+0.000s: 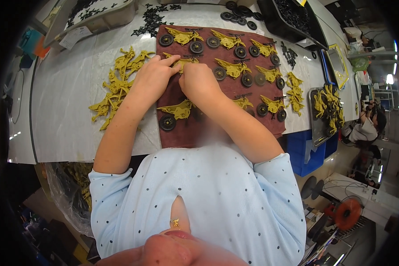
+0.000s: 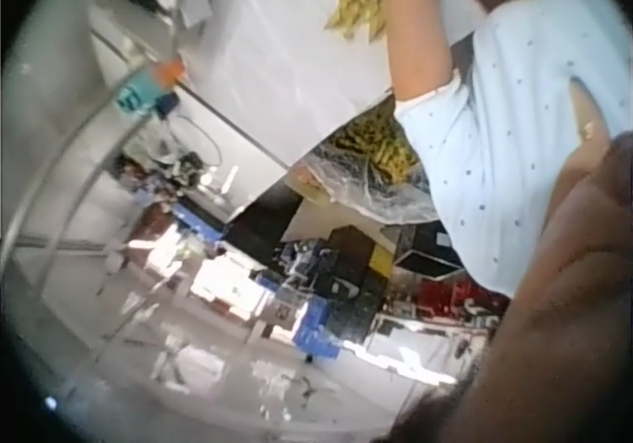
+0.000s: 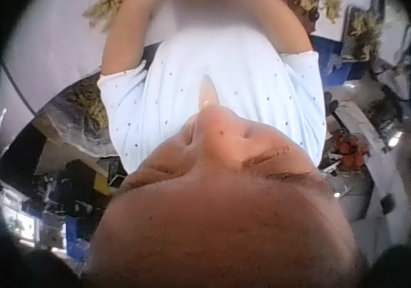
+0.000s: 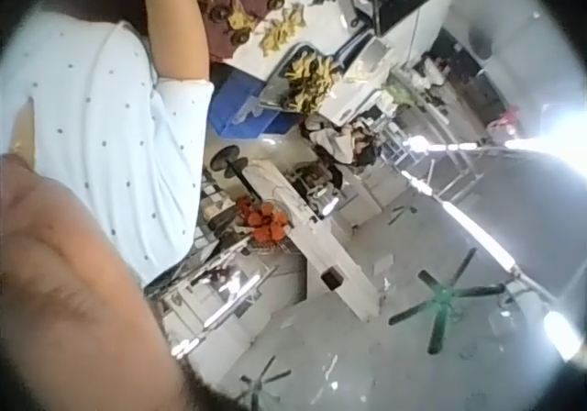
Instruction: The person assembles toy motorcycles by attaching handlebar parts to the motorcycle frames, pressing the motorcycle body halves together with the wheels by hand, and placing the assembled motorcycles onto a tray.
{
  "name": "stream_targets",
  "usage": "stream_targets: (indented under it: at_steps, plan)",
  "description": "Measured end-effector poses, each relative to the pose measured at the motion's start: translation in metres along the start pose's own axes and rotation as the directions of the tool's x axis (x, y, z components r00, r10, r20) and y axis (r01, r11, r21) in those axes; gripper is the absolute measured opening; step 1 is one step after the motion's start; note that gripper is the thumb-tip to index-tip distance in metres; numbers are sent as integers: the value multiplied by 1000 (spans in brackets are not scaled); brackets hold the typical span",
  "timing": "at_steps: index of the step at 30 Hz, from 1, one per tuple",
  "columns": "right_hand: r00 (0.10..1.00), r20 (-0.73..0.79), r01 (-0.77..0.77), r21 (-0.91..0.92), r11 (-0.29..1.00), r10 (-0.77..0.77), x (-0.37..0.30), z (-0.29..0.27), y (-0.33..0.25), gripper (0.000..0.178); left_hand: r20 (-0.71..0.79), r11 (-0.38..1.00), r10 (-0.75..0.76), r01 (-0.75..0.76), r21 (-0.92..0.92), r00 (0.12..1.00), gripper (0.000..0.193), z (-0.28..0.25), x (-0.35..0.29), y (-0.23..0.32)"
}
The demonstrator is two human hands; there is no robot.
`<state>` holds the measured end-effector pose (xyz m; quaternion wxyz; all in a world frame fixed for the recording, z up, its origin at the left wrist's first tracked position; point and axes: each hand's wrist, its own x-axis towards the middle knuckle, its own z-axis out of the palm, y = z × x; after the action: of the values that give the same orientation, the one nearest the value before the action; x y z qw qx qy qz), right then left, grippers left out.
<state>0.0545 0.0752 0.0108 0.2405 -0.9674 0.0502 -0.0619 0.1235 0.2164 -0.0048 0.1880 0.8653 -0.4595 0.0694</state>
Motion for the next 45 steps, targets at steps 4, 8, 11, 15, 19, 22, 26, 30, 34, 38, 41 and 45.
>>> stream_targets:
  at_steps: [4,8,11,15,19,22,26,30,34,38,41,45]
  plan:
    - [998,35,-46,-58,997,48,3,0,-12,11,0,1000,-9,9,4,1000,27,4,1,-3]
    - [980,154,-115,-84,990,127,15,-4,-21,16,-41,1000,29,-29,13,999,29,5,-1,-7]
    - [965,204,-151,-86,985,166,25,-3,-16,21,60,998,-58,58,0,996,32,2,4,-3]
    - [945,220,-225,-102,969,242,36,-2,-14,26,131,998,-62,57,42,989,31,4,9,-8]
    - [815,454,-397,-14,918,360,42,-21,-13,30,122,999,-16,11,46,992,27,2,8,-11]
    - [815,431,-466,91,880,387,31,-29,-12,28,151,992,-126,129,-14,981,27,-1,7,-9]
    - [833,370,-494,160,855,412,19,-37,-13,28,168,994,-74,87,-73,983,29,-1,5,-10]
    - [895,287,-379,88,921,341,13,-30,-11,23,82,993,25,-16,-113,996,32,2,3,-14]
    - [999,13,-35,-22,999,35,5,-14,-2,15,2,975,61,-59,-213,998,34,4,5,-14]
    - [1000,26,-9,-76,997,11,1,2,-8,18,-59,971,33,-46,-236,998,29,12,9,-20]
    - [1000,-3,22,-77,997,-22,-2,15,-7,21,-17,974,37,-40,-221,999,25,10,16,-18]
    - [1000,-26,-4,-84,996,2,-5,19,-12,19,5,967,6,-5,-253,1000,21,6,14,-14]
